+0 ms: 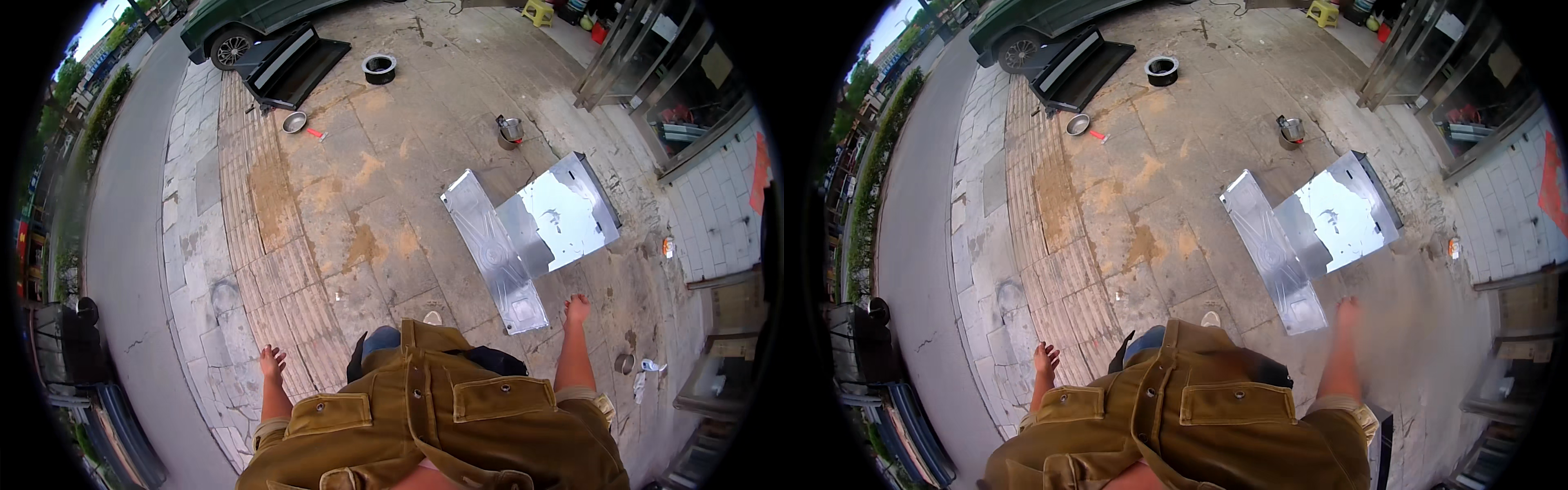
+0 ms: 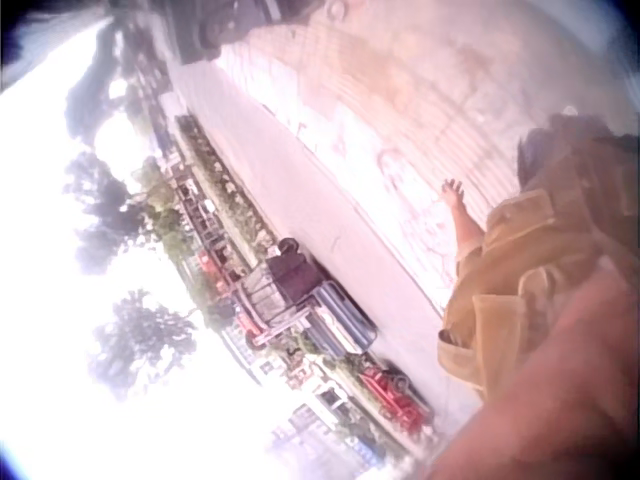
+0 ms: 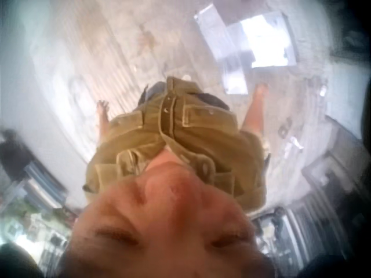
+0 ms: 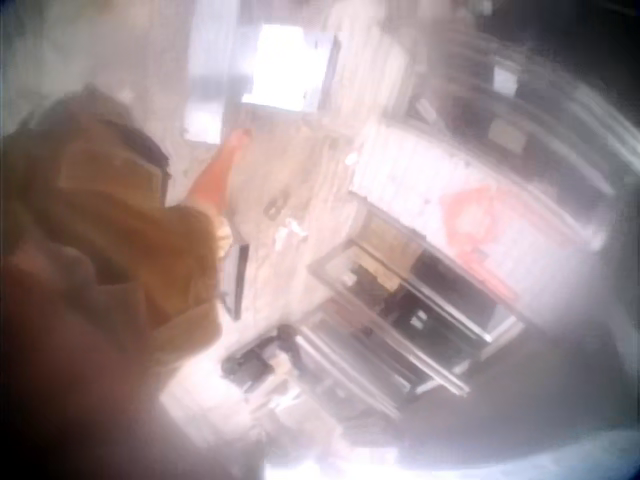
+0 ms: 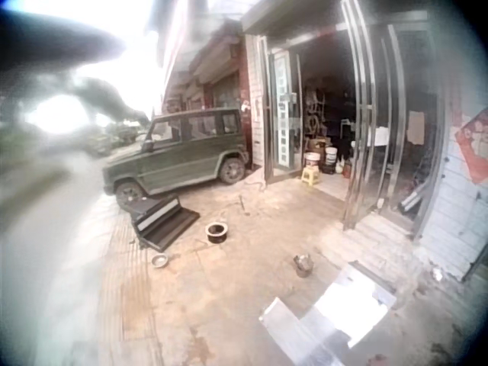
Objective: The person cleans a metal scraper with a red cloth and then uses a power drill to tighten screws on a disassembled range hood fan unit. The person also handles a metal filter and a white cloth during the process.
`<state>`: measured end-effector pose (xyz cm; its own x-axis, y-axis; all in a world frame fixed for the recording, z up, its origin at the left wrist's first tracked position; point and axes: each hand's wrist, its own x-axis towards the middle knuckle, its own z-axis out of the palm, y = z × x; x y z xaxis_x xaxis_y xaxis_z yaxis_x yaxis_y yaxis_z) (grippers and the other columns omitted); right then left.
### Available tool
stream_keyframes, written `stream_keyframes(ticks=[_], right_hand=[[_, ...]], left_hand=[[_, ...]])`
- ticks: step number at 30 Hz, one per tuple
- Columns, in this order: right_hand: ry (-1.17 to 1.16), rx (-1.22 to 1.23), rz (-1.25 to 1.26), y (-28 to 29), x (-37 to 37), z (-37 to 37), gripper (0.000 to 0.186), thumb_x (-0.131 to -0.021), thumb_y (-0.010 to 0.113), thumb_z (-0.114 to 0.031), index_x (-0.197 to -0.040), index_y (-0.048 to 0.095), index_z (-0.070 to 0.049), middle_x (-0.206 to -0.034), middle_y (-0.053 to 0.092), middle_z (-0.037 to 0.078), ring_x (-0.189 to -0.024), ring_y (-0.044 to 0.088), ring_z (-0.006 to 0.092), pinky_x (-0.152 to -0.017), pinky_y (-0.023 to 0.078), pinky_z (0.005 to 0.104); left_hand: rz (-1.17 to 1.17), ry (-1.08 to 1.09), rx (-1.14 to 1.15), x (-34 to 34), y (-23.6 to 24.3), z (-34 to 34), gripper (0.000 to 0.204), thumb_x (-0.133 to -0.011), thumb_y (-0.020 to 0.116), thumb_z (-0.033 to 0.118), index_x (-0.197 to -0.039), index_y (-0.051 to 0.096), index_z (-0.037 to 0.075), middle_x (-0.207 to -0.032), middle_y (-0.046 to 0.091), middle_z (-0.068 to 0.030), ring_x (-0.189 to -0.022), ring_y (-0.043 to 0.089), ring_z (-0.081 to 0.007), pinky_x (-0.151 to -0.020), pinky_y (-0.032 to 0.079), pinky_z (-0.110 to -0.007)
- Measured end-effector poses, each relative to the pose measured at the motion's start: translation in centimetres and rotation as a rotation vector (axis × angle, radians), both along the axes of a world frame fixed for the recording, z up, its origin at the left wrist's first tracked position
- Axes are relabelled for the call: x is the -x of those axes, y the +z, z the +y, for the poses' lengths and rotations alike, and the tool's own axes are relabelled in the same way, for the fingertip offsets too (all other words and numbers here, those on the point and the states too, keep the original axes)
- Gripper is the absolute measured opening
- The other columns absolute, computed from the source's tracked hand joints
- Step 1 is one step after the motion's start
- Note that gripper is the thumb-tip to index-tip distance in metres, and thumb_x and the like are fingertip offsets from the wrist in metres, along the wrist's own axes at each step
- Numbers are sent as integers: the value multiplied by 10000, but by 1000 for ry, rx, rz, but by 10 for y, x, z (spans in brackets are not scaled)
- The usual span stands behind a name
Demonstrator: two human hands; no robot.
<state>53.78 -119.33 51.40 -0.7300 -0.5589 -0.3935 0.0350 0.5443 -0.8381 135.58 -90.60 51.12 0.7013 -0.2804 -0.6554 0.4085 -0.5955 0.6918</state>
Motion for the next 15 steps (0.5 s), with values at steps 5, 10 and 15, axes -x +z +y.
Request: stream_keyframes(ticks=[5,10,15], right_hand=[[240,100,-84,35,-101,-188,350,-843,536,-87,-1186,486,-43,-902,583,41,-642,584,122,-482,398,221],[260,126,-151,32,-183,-325,348,-838,550,-99,-1177,497,-40,-898,592,44,-648,592,134,-493,417,244],[133,-45,-168,12,-199,-400,347,-834,556,-114,-1168,499,-42,-852,578,38,-659,593,153,-494,413,264]], left_hand=[[-13,206,-177,-22,7,-42,449,-923,398,405,-1273,389,124,-1116,558,-78,-766,600,-194,-641,424,-408],[0,224,-247,-74,-14,-156,439,-923,390,379,-1271,391,111,-1096,566,-85,-746,601,-203,-634,416,-404],[-40,-46,-205,-147,-33,-403,420,-907,411,353,-1257,405,120,-1054,580,-56,-688,595,-156,-592,419,-359]])
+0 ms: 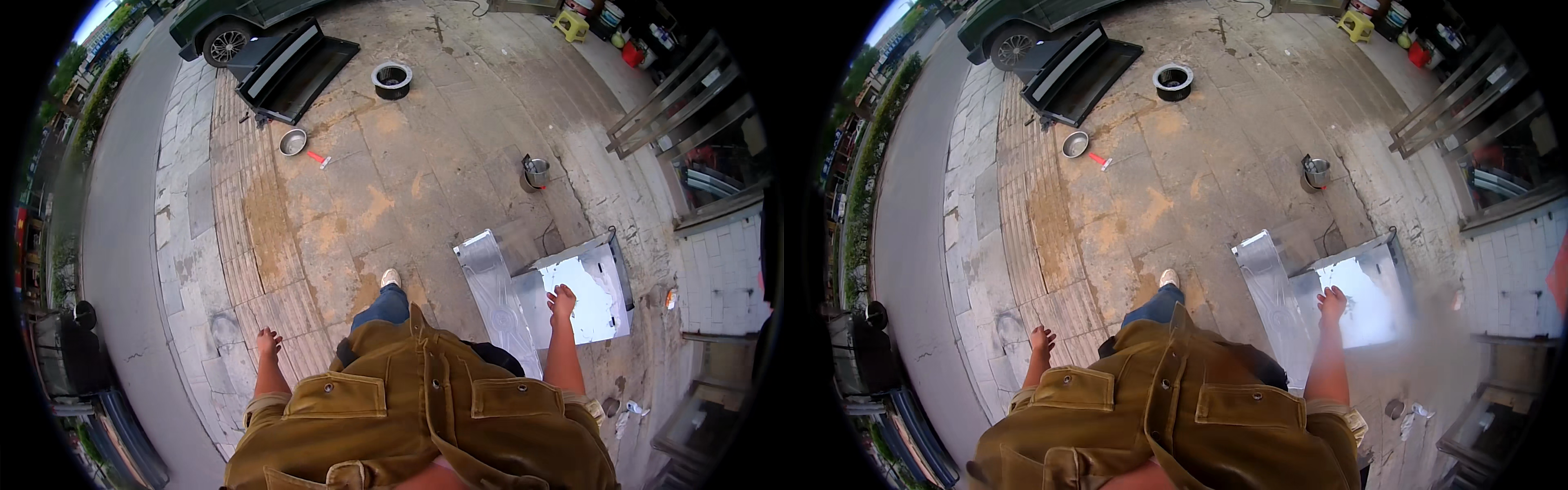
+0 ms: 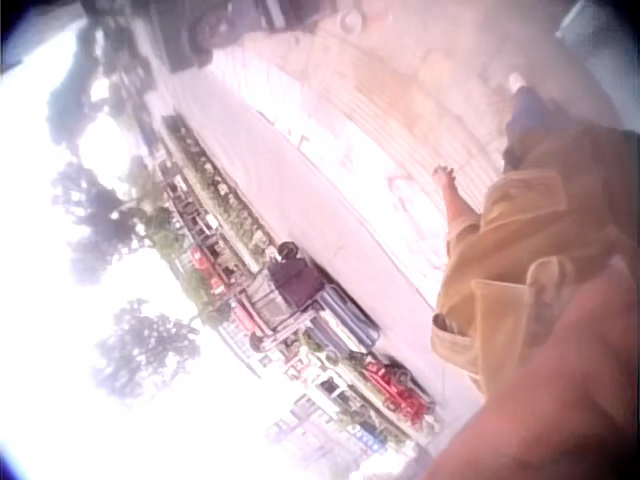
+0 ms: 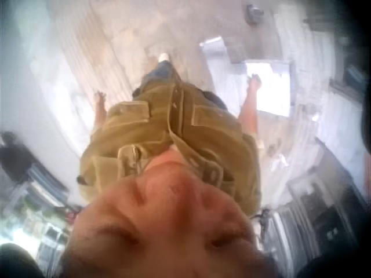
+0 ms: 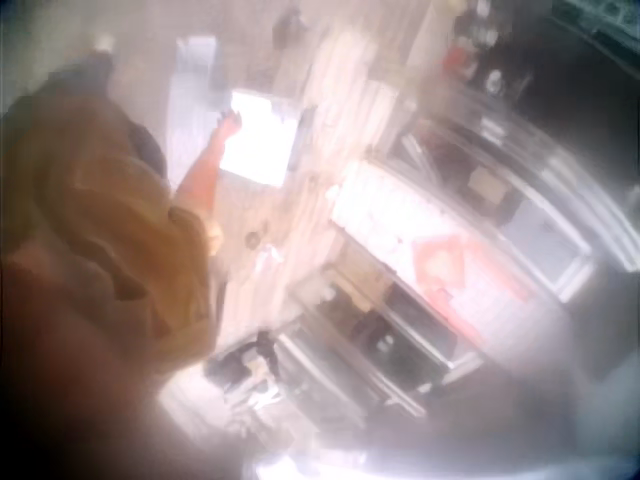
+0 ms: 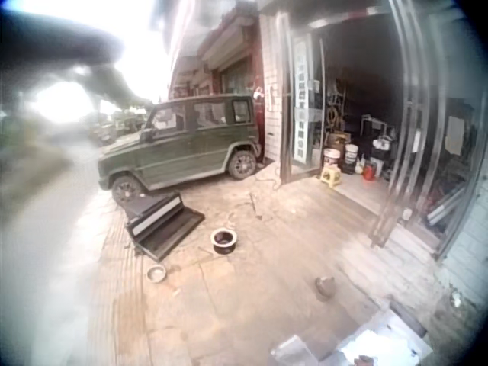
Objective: The person cleans a metal scraper with a red cloth and then uses a power drill to tighten screws on a disassembled range hood fan unit. The person also handles a metal filter and a white cloth during the process.
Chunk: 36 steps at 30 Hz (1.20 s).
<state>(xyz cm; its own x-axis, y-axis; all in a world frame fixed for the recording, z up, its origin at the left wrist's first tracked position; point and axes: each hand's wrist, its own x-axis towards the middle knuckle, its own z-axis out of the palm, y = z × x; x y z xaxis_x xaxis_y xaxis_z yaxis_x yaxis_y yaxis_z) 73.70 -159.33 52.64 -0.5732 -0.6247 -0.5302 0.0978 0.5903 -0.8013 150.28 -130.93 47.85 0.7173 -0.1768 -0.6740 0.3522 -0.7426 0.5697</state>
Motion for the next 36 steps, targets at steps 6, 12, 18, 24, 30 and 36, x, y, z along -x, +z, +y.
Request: stream_keyframes(ticks=[6,12,18,24,30,36], right_hand=[[-209,-103,45,20,12,-46,222,-828,573,-151,-1033,545,-73,-812,573,16,-664,593,151,-512,415,266],[-311,-174,34,-10,33,-141,199,-825,580,-182,-996,571,-81,-815,589,16,-673,596,142,-536,423,274],[-288,-208,-3,-94,92,-332,160,-820,616,-214,-884,581,-71,-755,576,10,-619,588,121,-460,408,236],[-75,-284,108,-182,154,-558,160,-801,651,-209,-796,592,-60,-682,574,10,-582,581,105,-440,417,243],[-79,-430,138,-342,183,-673,307,-726,706,-248,-866,618,11,-702,629,83,-614,621,165,-588,483,299],[-120,-474,177,-484,196,-721,542,-684,719,-359,-1033,604,39,-895,643,164,-855,623,271,-778,470,346]], left_hand=[[-91,-509,281,-4,69,-365,432,-921,451,350,-1258,453,80,-1057,597,-63,-774,590,-140,-601,410,-262],[-152,-843,422,78,103,-626,413,-939,452,283,-1273,446,42,-1107,593,-63,-819,587,-126,-693,414,-271],[-172,-923,181,143,43,-782,417,-922,486,278,-1262,455,38,-1075,600,-64,-770,596,-121,-622,410,-242],[-223,-909,94,205,-32,-919,348,-902,479,170,-1208,489,5,-958,603,-79,-742,583,-132,-634,451,-248],[-48,-1442,227,427,-183,-1094,278,-905,518,128,-1156,549,13,-980,630,-74,-869,588,-129,-801,457,-252],[160,-1785,271,645,-369,-1189,313,-844,615,198,-1128,587,67,-938,656,-31,-884,616,-129,-754,464,-263]])
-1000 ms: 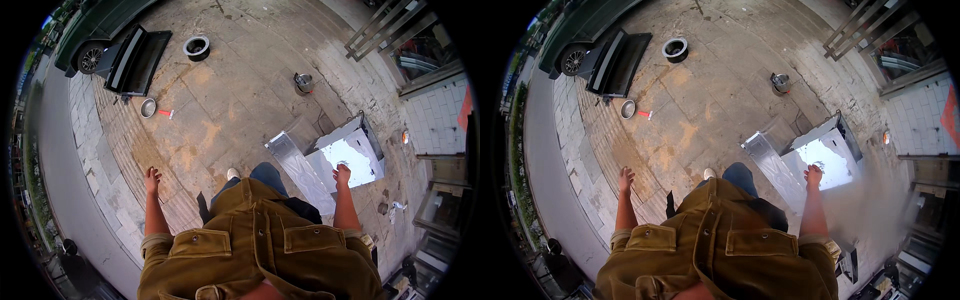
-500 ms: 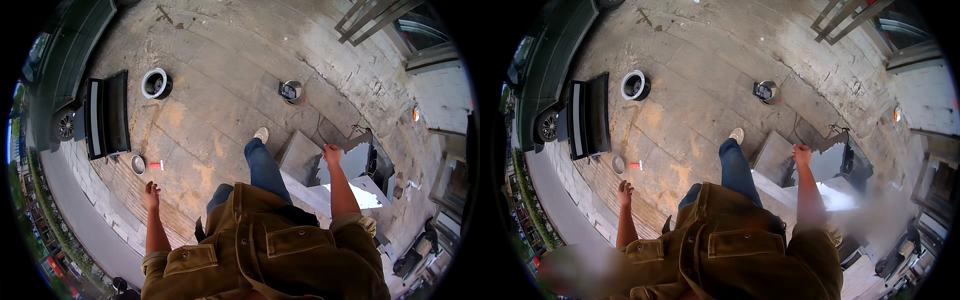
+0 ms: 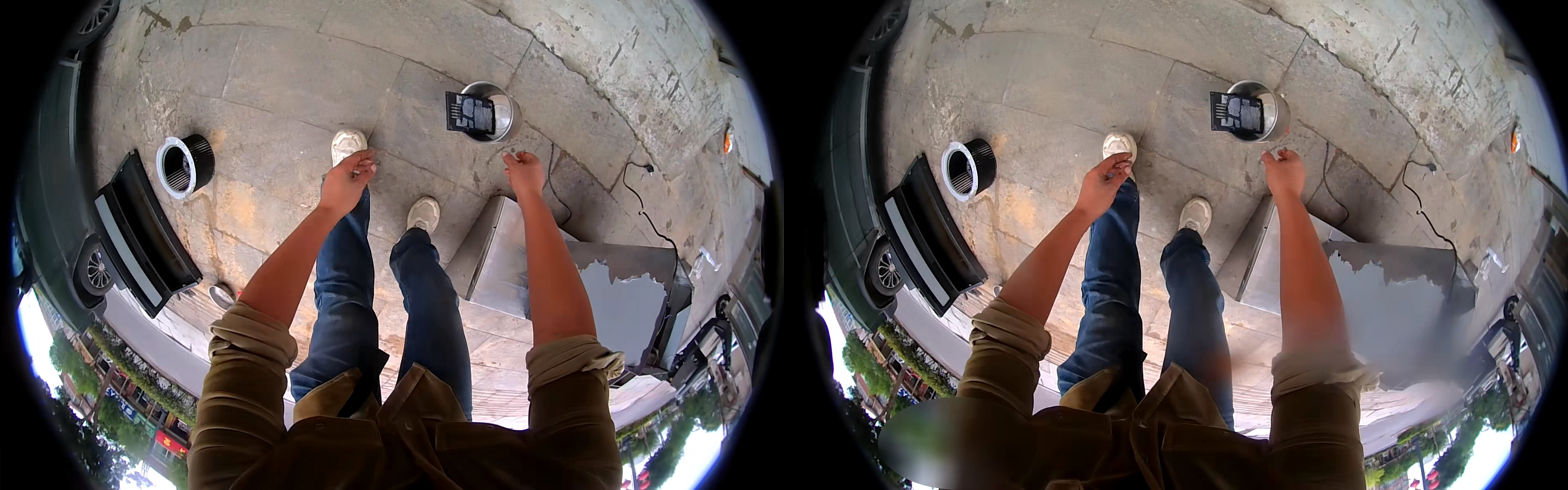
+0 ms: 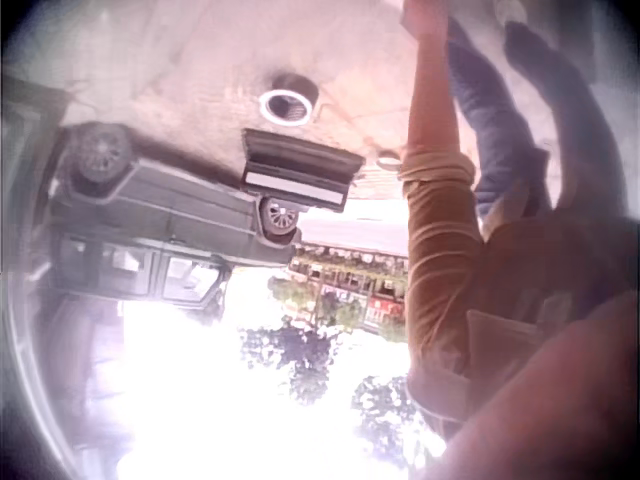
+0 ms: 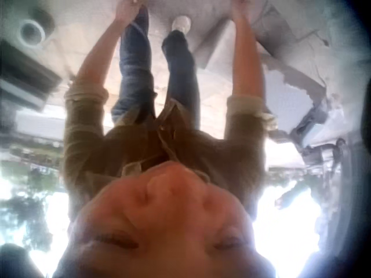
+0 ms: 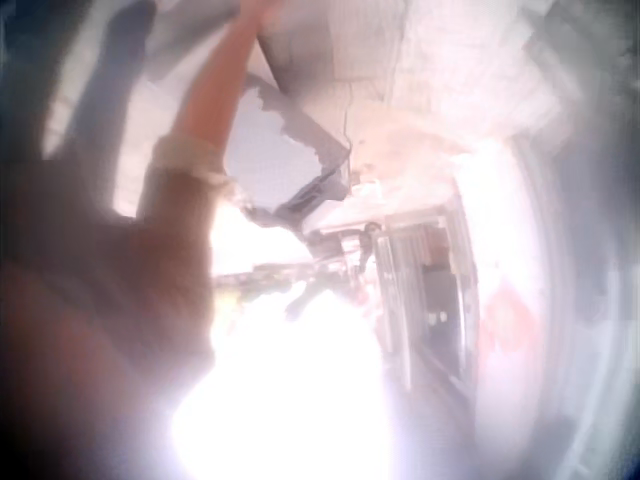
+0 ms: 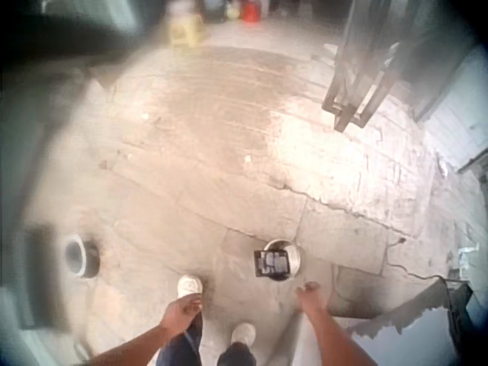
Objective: The person cleans a metal scraper with a red cloth and then uses a power drill to tighten screws on a disassembled range hood fan unit. The person also handles a metal filter and a white cloth during the process.
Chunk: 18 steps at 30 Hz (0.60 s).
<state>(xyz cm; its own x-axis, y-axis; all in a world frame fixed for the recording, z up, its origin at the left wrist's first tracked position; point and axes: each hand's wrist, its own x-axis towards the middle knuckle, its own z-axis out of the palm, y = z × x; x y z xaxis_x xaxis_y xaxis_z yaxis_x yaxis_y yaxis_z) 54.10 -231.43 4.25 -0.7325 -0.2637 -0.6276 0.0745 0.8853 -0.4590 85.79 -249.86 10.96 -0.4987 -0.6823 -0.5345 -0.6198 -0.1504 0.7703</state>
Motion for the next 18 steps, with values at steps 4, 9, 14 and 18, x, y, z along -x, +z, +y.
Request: stream_keyframes(ticks=[4,9,14,18], right_hand=[[-62,-48,59,-68,19,6,685,-658,727,-428,-1087,569,81,-991,618,210,-937,601,310,-808,464,356],[-132,-63,96,-118,12,-15,694,-668,734,-401,-1117,526,87,-966,609,188,-861,610,273,-707,470,338],[-294,-59,-43,-120,26,-23,530,-675,700,-354,-942,568,84,-908,633,233,-883,619,347,-778,473,394],[-183,-32,70,-137,26,-28,391,-699,646,-243,-907,564,78,-850,642,222,-830,625,362,-757,473,391]], left_hand=[[-1,-90,-148,108,-98,-6,413,-825,628,246,-1180,538,54,-892,629,-38,-856,605,-147,-773,454,-266],[-67,8,-182,153,-198,14,466,-802,652,262,-1172,519,12,-895,628,-58,-850,600,-178,-767,444,-275],[-38,23,-428,206,-189,21,306,-826,633,170,-1038,548,-34,-927,595,-27,-816,520,-89,-729,410,-230],[-25,-101,-238,213,-173,13,213,-761,640,131,-915,567,4,-906,618,-86,-784,581,-188,-707,450,-297]])
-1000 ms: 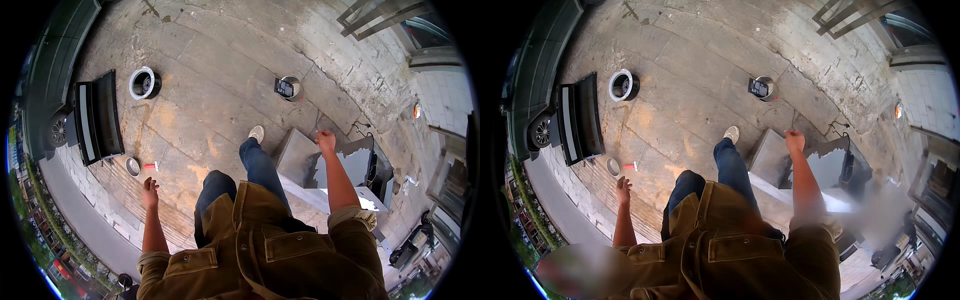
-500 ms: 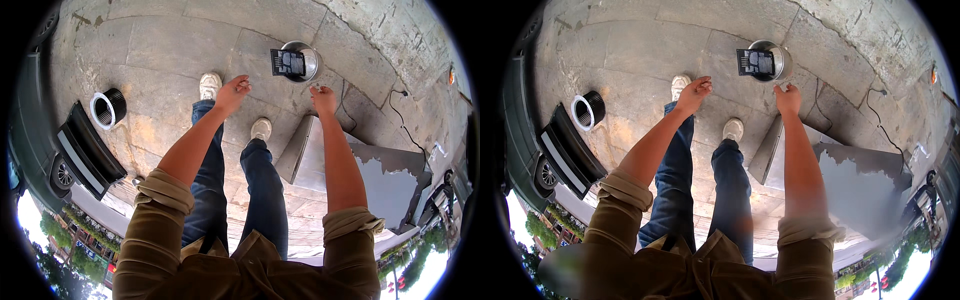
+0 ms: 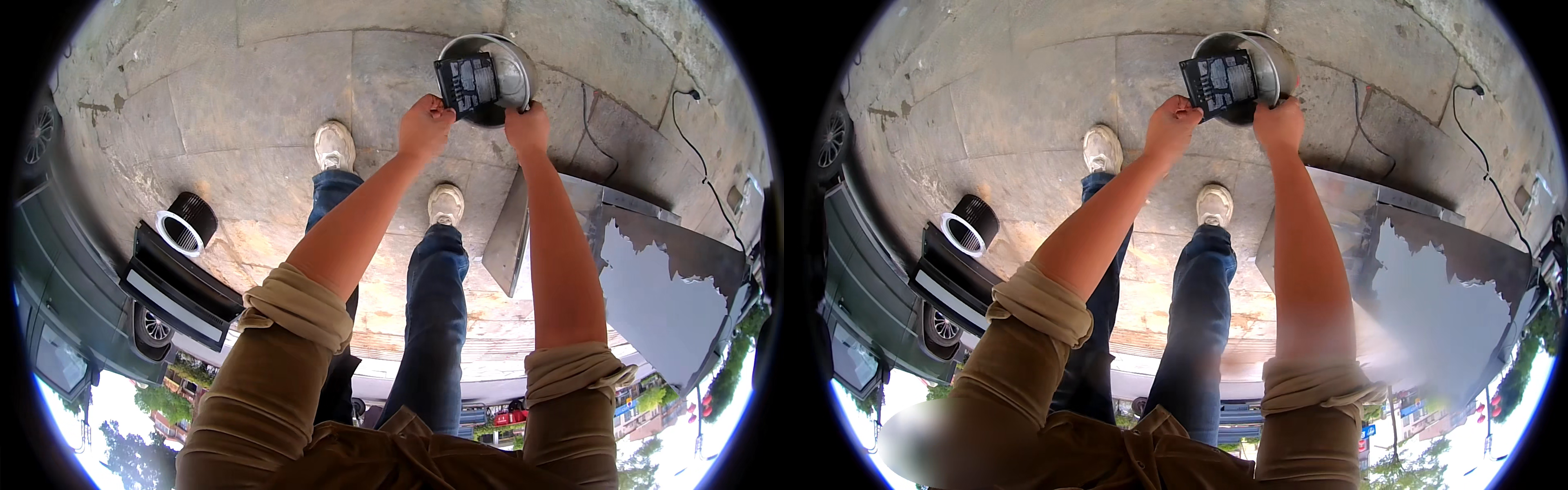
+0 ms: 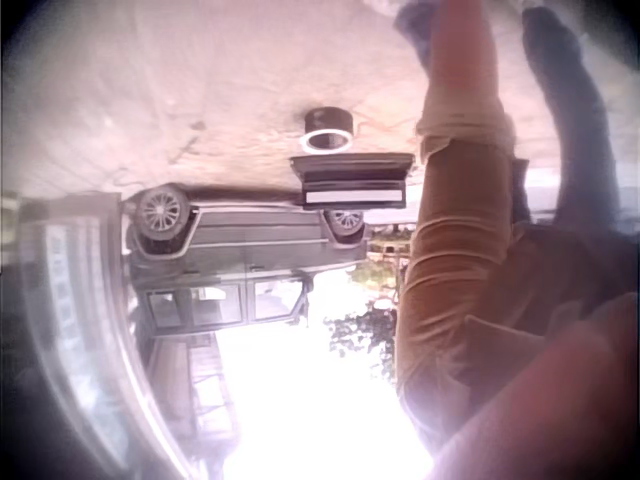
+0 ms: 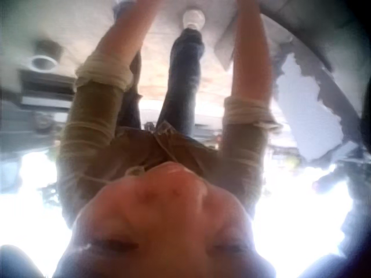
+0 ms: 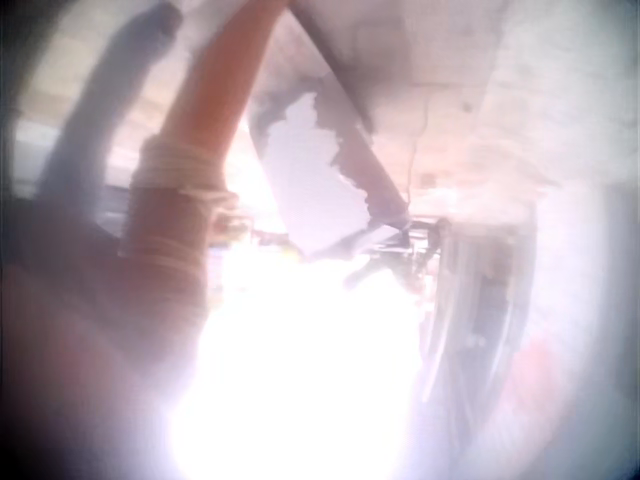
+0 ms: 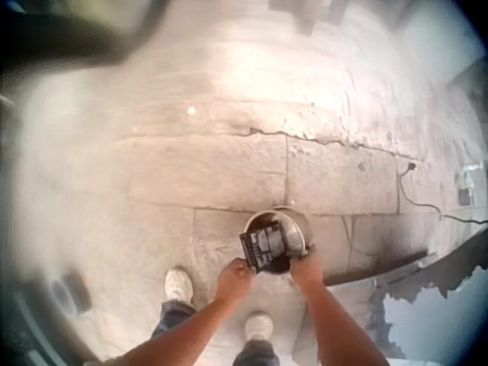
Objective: The person cleans a metal scraper with a red cloth and then uses a power drill to tighten screws on a disassembled range hood fan unit. The person also handles a metal filter and a white cloth during the process.
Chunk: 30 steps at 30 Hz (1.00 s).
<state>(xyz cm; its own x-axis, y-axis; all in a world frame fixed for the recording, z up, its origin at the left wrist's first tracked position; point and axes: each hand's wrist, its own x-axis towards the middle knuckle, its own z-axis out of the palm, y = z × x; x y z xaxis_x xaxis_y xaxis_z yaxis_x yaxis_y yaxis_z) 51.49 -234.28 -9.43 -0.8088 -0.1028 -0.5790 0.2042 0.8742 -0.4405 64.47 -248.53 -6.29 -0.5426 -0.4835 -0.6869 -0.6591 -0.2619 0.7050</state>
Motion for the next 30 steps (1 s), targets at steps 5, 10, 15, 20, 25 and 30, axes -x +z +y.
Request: stream_keyframes(ticks=[5,10,15,20,25,30], right_hand=[[-170,176,-137,30,-33,32,325,-723,609,-158,-954,555,63,-862,638,191,-788,626,309,-703,475,377],[-473,359,-295,92,-75,26,235,-763,564,-72,-971,559,36,-836,628,99,-709,586,160,-590,476,317],[-589,452,-373,97,-102,31,241,-779,547,-55,-1009,558,18,-849,622,71,-698,574,139,-573,469,271],[-542,438,-370,89,-121,40,275,-802,547,-66,-1061,552,26,-918,641,86,-824,587,139,-712,462,272],[-529,475,-389,93,-132,46,294,-823,564,-84,-1090,539,34,-950,646,103,-896,583,145,-770,444,273],[-589,492,-392,64,-165,70,217,-818,563,-73,-1016,567,15,-874,639,100,-745,601,149,-638,461,269]], left_hand=[[404,-547,576,-10,118,12,164,-663,632,36,-747,491,49,-1030,598,-130,-909,587,-306,-734,483,-363],[432,-781,480,-55,164,13,194,-632,651,23,-748,504,70,-1036,609,-92,-885,593,-249,-732,480,-349],[402,-835,432,-68,180,9,219,-612,667,16,-751,504,63,-1038,613,-88,-871,595,-243,-732,480,-336],[405,-872,397,-71,179,14,213,-624,664,16,-756,504,60,-1035,613,-90,-881,595,-248,-741,480,-343],[388,-902,378,-67,179,22,212,-633,664,15,-753,494,55,-1013,612,-94,-884,594,-260,-739,478,-356],[286,-1053,437,-72,154,31,197,-723,665,114,-880,562,51,-1025,602,-108,-910,586,-273,-749,478,-362]])
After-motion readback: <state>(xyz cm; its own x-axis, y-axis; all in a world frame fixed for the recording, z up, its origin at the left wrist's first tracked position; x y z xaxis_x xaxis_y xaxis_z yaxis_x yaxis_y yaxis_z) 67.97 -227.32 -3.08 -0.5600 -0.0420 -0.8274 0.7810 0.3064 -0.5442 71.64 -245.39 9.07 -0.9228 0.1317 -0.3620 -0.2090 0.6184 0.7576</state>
